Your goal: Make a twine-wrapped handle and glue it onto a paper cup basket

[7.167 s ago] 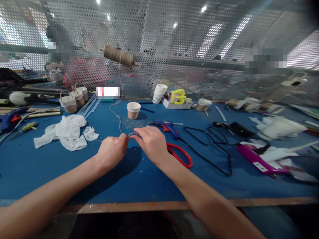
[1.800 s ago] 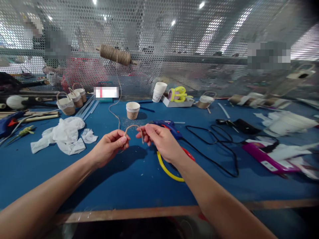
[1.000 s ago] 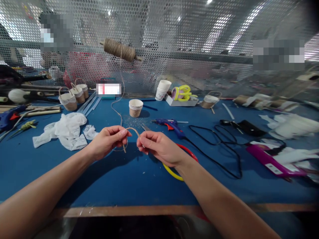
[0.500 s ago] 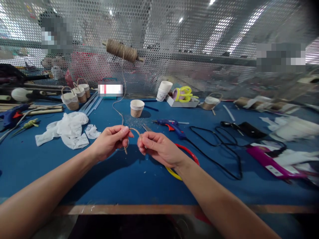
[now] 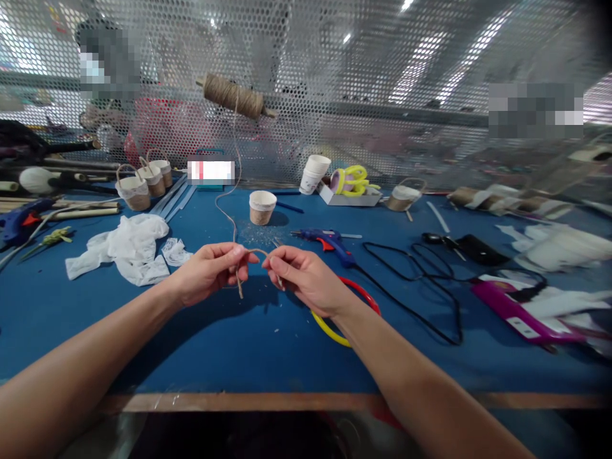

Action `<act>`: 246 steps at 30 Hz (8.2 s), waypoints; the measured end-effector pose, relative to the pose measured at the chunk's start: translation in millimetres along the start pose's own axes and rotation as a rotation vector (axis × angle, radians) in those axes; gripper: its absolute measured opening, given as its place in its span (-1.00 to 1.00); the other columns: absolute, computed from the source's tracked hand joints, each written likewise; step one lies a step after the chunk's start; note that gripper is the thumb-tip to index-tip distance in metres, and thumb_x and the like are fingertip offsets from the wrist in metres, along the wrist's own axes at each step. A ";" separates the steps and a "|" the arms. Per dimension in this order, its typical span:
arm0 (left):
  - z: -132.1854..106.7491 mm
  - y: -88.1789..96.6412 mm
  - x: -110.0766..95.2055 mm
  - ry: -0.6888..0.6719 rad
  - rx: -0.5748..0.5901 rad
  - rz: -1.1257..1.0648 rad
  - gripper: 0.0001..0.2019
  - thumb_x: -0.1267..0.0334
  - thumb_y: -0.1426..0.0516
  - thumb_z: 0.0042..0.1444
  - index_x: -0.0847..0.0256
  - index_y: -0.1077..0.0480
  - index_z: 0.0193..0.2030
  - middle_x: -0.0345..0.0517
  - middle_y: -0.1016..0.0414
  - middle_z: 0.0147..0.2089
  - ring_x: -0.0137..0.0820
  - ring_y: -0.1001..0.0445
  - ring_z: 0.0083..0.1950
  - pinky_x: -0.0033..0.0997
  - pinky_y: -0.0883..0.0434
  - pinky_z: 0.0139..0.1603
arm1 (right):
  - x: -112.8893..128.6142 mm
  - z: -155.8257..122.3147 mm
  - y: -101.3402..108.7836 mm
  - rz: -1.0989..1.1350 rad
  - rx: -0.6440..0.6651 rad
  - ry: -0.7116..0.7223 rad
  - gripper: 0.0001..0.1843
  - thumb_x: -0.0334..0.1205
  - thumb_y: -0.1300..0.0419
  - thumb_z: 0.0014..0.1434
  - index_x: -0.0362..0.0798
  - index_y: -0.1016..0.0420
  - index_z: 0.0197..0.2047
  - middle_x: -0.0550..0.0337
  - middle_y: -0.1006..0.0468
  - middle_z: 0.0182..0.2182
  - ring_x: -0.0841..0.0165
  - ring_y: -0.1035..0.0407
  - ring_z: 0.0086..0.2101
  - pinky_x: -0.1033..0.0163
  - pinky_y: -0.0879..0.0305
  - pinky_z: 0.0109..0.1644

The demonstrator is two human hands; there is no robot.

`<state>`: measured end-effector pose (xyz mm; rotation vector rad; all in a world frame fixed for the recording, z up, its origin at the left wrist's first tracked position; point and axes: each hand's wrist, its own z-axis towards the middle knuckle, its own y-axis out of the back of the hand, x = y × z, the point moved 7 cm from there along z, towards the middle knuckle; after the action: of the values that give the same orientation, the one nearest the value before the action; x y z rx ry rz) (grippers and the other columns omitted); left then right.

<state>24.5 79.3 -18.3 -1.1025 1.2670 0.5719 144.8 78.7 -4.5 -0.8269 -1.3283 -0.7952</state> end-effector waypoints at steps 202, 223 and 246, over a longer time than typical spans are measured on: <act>-26.5 -30.4 -29.8 -0.520 -0.190 1.022 -0.79 0.28 -0.02 0.11 0.30 -0.33 -0.50 -0.22 -0.32 -0.58 -0.55 -0.22 -0.55 -0.56 -0.20 -0.51 | 53.3 -17.7 -18.1 -0.752 -0.146 0.429 -0.95 -0.32 -0.11 0.10 -0.03 -0.38 -0.39 0.20 -0.42 -0.43 0.42 -0.32 -0.38 0.28 -0.27 -0.29; -25.0 -27.5 -29.3 -0.543 -0.241 0.994 -0.89 0.29 -0.15 0.00 0.30 -0.37 -0.38 -0.17 -0.41 -0.49 -0.51 -0.31 -0.49 -0.55 -0.28 -0.47 | 38.2 -9.8 -2.1 -0.489 -0.279 0.239 -0.90 -0.26 -0.10 0.08 -0.07 -0.33 -0.44 0.25 -0.38 -0.50 0.47 -0.26 -0.50 0.34 -0.23 -0.41; -9.1 -17.7 4.2 -0.141 -0.033 0.622 -0.73 0.10 -0.08 0.01 0.29 -0.31 -0.52 -0.25 -0.30 -0.58 -0.53 -0.22 -0.54 -0.52 -0.17 -0.51 | 36.7 -11.4 -3.1 -0.586 -0.261 0.262 -0.86 -0.22 -0.08 0.10 -0.08 -0.29 -0.45 0.28 -0.30 -0.57 0.51 -0.19 -0.56 0.37 -0.18 -0.47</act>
<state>36.5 63.1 -15.6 -0.6641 1.4777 1.1169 150.6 66.4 31.6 -0.5026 -1.2539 -1.5097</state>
